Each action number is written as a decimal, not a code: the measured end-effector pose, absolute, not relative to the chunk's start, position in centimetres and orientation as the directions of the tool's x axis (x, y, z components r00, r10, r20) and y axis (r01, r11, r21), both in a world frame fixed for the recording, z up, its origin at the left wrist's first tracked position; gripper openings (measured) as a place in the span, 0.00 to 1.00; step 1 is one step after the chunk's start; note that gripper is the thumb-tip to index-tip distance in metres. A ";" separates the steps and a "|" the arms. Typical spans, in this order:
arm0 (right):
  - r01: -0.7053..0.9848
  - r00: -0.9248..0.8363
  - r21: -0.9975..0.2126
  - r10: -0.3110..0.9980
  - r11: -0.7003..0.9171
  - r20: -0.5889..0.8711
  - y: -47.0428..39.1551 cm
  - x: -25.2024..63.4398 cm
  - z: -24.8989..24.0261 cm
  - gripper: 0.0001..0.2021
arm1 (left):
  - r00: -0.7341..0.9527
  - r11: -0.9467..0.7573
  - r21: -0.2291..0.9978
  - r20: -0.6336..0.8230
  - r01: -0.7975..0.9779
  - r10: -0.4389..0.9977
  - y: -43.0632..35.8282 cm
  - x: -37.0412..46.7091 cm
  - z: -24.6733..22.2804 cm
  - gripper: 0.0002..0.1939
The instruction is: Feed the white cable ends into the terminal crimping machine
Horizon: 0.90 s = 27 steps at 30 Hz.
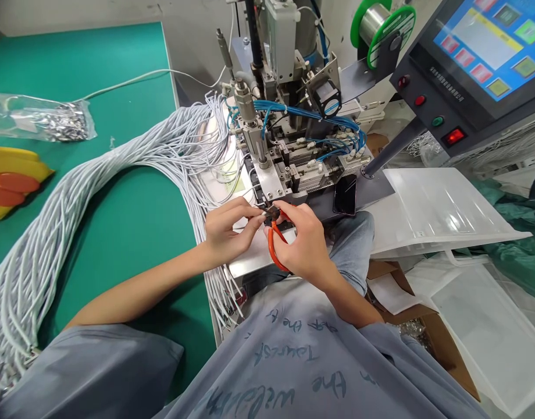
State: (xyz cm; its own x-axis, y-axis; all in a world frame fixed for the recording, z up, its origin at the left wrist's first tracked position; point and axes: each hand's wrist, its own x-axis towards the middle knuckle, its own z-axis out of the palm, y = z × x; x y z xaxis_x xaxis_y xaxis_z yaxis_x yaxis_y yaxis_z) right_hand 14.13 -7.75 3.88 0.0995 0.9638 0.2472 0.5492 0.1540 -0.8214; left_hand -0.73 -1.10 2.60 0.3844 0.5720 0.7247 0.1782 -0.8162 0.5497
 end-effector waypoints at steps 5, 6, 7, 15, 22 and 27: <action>0.555 0.087 -0.816 0.965 0.160 0.248 -7.7 14.1 3.8 0.18 | 0.387 -0.833 0.525 0.741 0.175 0.549 -1.1 -0.7 2.6 0.04; 0.555 0.087 -0.817 0.965 0.158 0.246 -7.7 14.1 3.8 0.18 | 0.391 -0.838 0.515 0.745 0.180 0.541 -1.0 -0.7 2.6 0.04; 0.554 0.086 -0.818 0.966 0.155 0.242 -7.7 14.1 3.8 0.18 | 0.396 -0.845 0.500 0.749 0.187 0.531 -1.0 -0.8 2.6 0.04; 0.509 0.069 -0.851 0.979 0.131 0.192 -7.9 14.1 4.1 0.18 | 0.431 -0.900 0.351 0.792 0.258 0.432 -0.9 -1.1 2.7 0.04; 0.376 0.086 -0.926 0.995 0.009 0.045 -7.8 14.2 3.4 0.18 | 0.392 -0.864 0.464 0.770 0.195 0.502 -0.8 -0.9 2.8 0.03; 0.258 0.254 -0.947 0.959 -0.191 -0.124 -9.3 18.0 -0.7 0.18 | 0.240 -0.818 0.534 0.783 0.211 0.574 0.2 -1.3 3.7 0.04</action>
State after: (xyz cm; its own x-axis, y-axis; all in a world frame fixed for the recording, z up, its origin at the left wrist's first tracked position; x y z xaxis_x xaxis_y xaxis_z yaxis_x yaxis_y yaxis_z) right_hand 18.04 -9.30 -0.71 0.2540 0.9592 -0.1239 0.2578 -0.1907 -0.9472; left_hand -1.32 0.21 3.68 0.2396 0.5735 0.7834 0.2115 -0.8183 0.5344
